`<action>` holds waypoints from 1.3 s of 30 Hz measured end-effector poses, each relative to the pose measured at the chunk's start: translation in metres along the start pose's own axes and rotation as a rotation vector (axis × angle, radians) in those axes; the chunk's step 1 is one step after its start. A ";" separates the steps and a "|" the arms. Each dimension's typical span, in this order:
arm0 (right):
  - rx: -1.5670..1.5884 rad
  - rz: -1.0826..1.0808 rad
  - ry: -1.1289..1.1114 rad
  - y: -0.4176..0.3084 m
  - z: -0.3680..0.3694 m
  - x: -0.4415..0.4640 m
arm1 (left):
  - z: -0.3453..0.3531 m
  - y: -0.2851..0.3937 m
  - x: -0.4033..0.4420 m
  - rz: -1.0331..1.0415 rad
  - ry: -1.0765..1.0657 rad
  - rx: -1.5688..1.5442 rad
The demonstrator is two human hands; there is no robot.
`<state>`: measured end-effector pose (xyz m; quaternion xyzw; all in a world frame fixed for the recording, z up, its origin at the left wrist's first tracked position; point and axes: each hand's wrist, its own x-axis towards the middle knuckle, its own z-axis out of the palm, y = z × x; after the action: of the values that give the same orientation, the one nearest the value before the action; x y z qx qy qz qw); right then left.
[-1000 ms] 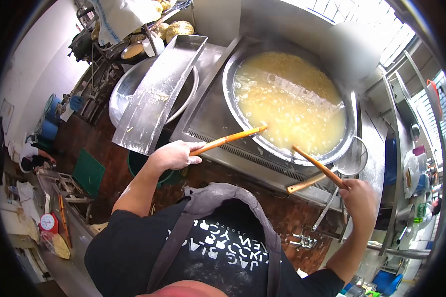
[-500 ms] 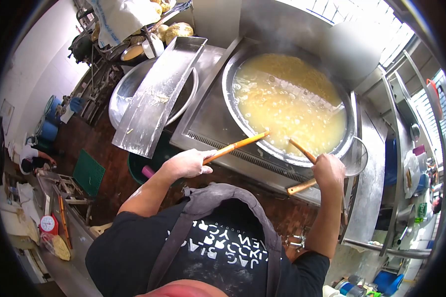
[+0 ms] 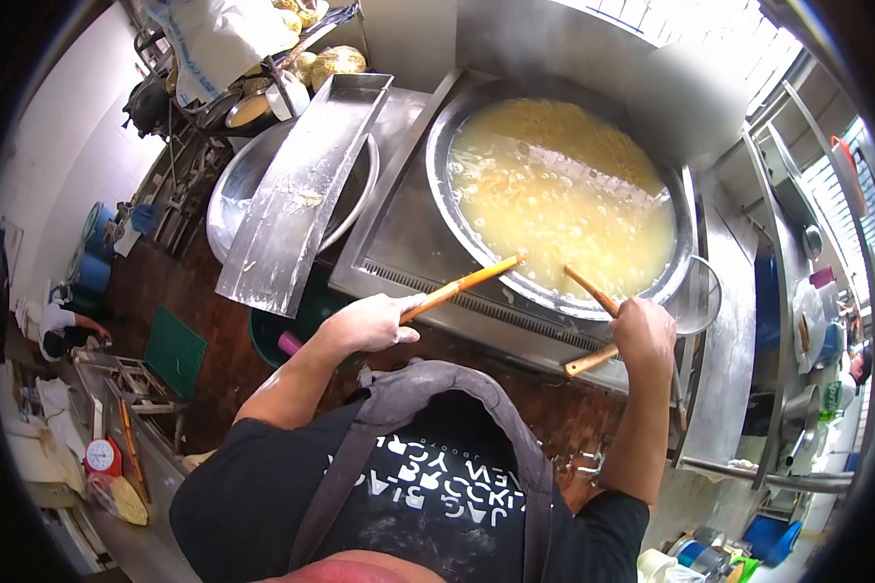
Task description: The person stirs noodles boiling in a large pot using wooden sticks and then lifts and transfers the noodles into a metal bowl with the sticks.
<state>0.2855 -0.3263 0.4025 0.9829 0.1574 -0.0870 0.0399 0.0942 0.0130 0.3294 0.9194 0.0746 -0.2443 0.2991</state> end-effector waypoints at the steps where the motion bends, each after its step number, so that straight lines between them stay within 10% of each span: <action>1: 0.002 0.002 -0.002 0.000 0.000 0.000 | 0.000 0.000 0.001 0.006 0.004 0.005; 39: -0.011 -0.010 0.011 0.000 0.013 0.012 | 0.003 0.003 0.005 -0.021 -0.058 0.048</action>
<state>0.2943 -0.3244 0.3871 0.9823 0.1631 -0.0810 0.0438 0.0984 0.0088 0.3267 0.9180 0.0699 -0.2756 0.2766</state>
